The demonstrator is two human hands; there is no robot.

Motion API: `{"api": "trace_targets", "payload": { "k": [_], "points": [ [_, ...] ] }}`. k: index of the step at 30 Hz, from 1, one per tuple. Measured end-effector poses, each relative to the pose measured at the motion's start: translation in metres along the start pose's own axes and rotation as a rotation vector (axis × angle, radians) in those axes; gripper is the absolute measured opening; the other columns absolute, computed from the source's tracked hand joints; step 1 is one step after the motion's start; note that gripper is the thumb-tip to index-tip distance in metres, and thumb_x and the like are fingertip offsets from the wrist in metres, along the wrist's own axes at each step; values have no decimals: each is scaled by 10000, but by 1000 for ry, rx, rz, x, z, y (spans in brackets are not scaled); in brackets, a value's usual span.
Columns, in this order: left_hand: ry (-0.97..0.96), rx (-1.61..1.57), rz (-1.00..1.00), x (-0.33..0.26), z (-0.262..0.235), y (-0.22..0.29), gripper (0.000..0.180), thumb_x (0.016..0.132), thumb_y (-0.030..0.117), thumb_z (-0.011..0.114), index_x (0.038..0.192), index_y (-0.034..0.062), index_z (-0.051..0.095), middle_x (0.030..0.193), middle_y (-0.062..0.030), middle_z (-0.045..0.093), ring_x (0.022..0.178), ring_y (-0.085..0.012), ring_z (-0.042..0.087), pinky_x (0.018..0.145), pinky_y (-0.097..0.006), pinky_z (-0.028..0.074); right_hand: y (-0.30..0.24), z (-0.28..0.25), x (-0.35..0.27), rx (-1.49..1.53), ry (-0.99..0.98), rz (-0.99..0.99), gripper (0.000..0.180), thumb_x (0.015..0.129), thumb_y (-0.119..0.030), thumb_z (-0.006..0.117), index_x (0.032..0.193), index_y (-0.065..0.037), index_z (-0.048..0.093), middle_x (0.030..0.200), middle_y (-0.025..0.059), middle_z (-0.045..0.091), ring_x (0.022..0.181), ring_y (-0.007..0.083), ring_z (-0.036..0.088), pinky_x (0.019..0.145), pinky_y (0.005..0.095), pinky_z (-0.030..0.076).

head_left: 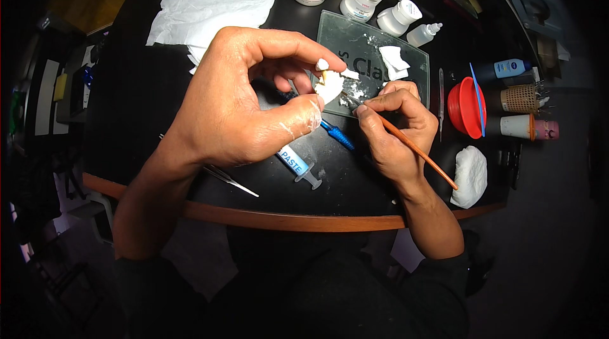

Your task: The person uses tweezers and a brush to apply a white paste to small white objects on a workbench. They repeatedly pick up the objects, apply the paste, and wipe the brush on a tissue while working at a cluttered desk.

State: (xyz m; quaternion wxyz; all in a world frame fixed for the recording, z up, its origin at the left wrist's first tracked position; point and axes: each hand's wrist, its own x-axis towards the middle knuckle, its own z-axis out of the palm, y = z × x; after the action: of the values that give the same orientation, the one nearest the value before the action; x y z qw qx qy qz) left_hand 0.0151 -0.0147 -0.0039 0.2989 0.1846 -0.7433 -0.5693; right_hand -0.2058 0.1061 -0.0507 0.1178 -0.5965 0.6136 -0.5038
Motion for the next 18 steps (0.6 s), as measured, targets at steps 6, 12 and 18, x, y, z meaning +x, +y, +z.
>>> {"api": "trace_targets", "payload": {
  "k": [6,12,18],
  "points": [
    [-16,-17,-18,0,0,0,442,702,38,673,1129,-64,729,989,-88,704,839,-97,524,813,-245,447,-6,-3,2,30,5,-8,112,707,45,769,770,-20,702,775,64,664,873,165,561,780,299,466],
    [-98,-131,0,0,6,-4,419,752,36,718,1154,-82,716,1081,-146,730,932,-141,638,861,-277,502,-22,-17,1,203,98,-331,133,783,46,698,889,-20,653,775,91,710,887,210,560,896,371,444],
    [-247,-371,-3,1,15,-9,429,788,46,736,1172,-137,685,1101,-214,722,1011,-210,679,946,-319,518,-49,-23,-9,239,-8,-475,225,800,29,751,999,-5,652,853,111,686,1066,322,642,860,398,632]
  ]
}}
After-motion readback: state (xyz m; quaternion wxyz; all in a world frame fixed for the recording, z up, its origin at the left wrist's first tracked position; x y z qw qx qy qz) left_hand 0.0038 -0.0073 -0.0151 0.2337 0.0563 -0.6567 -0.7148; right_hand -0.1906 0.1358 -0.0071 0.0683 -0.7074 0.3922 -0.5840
